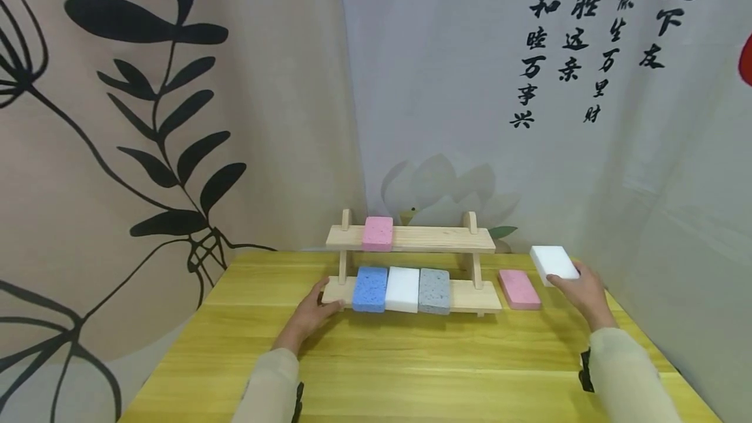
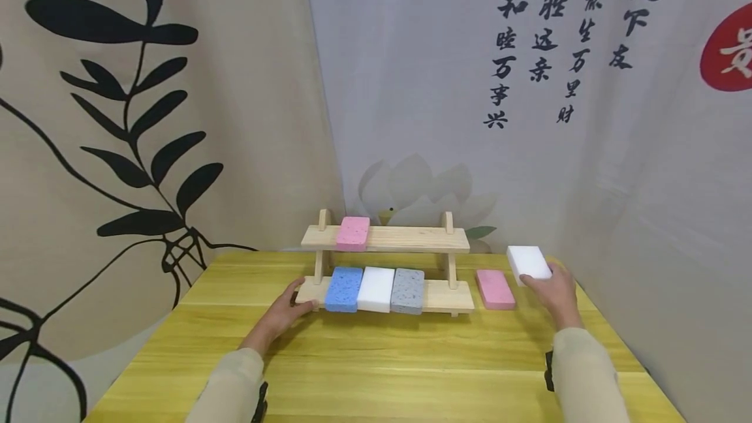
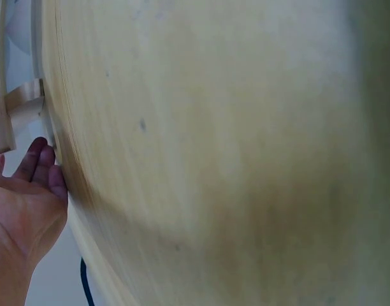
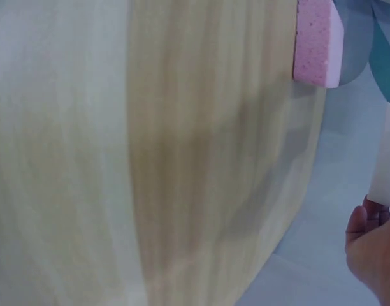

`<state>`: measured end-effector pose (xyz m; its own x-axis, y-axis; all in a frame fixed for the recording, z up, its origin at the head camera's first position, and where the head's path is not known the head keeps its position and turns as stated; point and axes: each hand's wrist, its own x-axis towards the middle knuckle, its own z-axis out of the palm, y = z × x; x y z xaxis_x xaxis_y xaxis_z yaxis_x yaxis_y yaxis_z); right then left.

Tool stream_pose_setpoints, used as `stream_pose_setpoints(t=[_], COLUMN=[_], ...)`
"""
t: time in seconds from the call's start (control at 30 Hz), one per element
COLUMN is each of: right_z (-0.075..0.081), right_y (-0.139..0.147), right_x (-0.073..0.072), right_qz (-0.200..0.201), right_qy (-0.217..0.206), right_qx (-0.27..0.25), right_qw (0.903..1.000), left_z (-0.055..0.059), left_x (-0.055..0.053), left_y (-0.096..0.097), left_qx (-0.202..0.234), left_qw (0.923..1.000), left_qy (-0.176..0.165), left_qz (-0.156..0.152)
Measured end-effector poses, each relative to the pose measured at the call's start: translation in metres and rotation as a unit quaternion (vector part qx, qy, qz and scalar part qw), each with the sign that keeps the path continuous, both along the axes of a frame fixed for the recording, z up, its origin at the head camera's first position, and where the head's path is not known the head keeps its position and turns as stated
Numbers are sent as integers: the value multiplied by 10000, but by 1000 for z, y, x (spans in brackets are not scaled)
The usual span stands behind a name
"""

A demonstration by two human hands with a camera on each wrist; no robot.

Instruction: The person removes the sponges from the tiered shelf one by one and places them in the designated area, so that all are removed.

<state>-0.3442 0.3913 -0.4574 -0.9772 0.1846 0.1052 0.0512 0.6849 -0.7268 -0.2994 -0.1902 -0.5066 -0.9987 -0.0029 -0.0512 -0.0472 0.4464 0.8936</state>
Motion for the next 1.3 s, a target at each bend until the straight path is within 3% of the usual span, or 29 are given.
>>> stream_pose_setpoints(t=[0.57, 1.0, 1.3], right_z=[-33, -34, -33], right_y=[12, 7, 5], right_x=[-3, -1, 1], right_qz=[-1, 14, 383], right_qy=[-535, -736, -1157], right_qx=[17, 258, 192], right_qw=[9986, 9970, 9924], left_z=[3, 2, 2], left_x=[3, 1, 1], left_y=[3, 2, 2], left_qx=[-97, -149, -159], left_qw=[9999, 9998, 9998], left_qy=[8, 38, 17], left_qz=[38, 79, 70])
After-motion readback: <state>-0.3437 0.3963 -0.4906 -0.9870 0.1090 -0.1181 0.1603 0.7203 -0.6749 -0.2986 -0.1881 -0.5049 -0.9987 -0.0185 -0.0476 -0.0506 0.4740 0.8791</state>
